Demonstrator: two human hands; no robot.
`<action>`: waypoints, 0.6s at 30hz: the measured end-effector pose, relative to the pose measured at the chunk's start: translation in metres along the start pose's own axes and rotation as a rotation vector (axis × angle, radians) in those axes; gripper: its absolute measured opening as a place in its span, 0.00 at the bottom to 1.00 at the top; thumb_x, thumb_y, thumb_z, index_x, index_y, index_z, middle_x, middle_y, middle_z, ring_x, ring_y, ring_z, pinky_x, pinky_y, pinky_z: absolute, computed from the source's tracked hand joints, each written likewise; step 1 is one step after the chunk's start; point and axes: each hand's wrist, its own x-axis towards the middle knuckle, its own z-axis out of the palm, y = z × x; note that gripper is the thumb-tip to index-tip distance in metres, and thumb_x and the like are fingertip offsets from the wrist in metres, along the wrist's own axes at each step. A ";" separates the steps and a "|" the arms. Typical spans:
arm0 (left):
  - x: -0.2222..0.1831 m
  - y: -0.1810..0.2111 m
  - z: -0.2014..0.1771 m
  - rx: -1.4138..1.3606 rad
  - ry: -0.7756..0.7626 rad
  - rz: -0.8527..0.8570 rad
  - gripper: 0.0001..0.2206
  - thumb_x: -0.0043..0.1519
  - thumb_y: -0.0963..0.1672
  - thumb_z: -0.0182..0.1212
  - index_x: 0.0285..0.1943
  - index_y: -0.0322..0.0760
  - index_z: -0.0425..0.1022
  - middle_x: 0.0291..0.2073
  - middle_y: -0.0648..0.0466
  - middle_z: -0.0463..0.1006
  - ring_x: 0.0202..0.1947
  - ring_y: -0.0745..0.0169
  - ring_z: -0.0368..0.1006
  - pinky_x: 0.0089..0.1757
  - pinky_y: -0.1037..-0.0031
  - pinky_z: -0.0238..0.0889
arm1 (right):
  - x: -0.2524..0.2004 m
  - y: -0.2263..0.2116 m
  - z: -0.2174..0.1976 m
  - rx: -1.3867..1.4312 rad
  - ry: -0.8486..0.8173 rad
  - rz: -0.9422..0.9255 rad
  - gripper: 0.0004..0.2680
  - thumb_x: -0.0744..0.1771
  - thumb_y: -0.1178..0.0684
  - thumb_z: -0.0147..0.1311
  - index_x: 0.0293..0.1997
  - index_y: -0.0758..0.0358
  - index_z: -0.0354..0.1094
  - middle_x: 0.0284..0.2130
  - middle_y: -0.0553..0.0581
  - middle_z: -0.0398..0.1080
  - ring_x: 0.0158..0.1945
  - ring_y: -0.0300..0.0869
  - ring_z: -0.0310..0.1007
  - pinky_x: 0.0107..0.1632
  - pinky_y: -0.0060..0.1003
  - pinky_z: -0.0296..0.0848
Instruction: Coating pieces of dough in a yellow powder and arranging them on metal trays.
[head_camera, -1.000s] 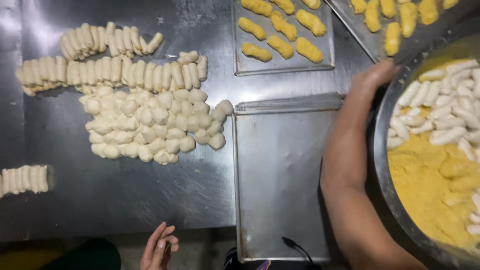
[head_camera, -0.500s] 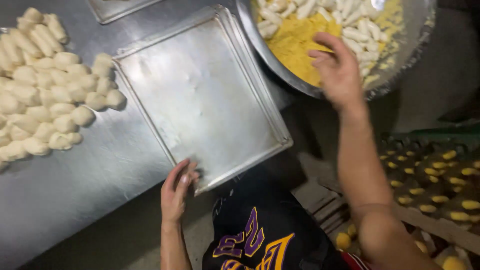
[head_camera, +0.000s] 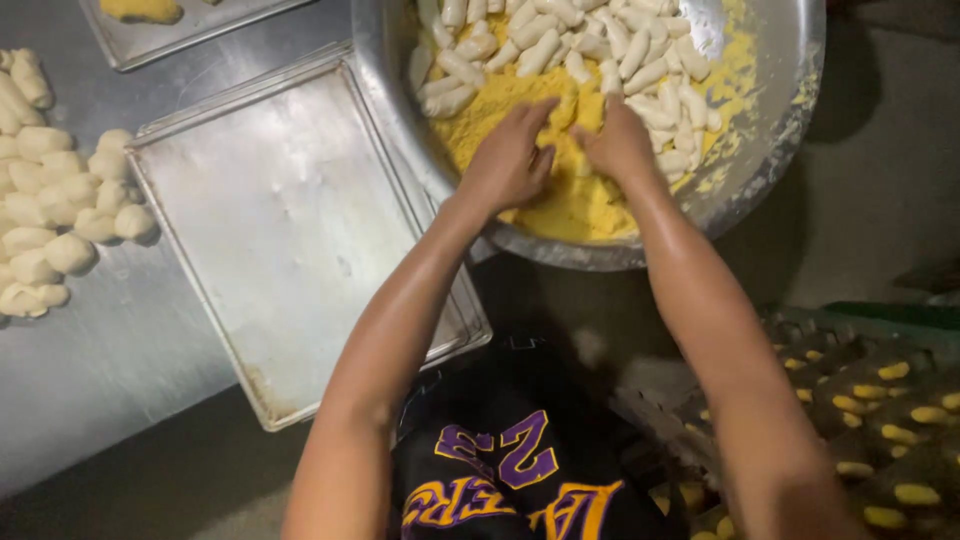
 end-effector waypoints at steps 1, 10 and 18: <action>0.033 -0.016 0.020 0.005 -0.002 -0.011 0.27 0.62 0.41 0.63 0.72 0.38 0.65 0.58 0.42 0.73 0.51 0.44 0.75 0.50 0.61 0.70 | -0.004 -0.006 -0.003 0.007 -0.010 -0.001 0.20 0.67 0.51 0.66 0.61 0.70 0.62 0.49 0.73 0.70 0.53 0.64 0.70 0.55 0.53 0.70; 0.069 -0.049 0.043 0.720 -0.149 0.125 0.20 0.51 0.42 0.65 0.54 0.35 0.72 0.51 0.44 0.72 0.56 0.41 0.67 0.48 0.52 0.66 | -0.037 0.000 -0.058 0.073 -0.214 -0.369 0.18 0.61 0.59 0.67 0.55 0.68 0.66 0.53 0.68 0.64 0.57 0.63 0.69 0.58 0.52 0.70; 0.018 0.017 -0.021 -0.152 0.103 -0.173 0.18 0.61 0.46 0.72 0.57 0.39 0.74 0.43 0.51 0.75 0.40 0.62 0.73 0.39 0.71 0.71 | -0.010 0.018 -0.057 1.717 -0.343 0.531 0.16 0.71 0.46 0.58 0.60 0.67 0.65 0.45 0.61 0.70 0.50 0.49 0.73 0.56 0.48 0.78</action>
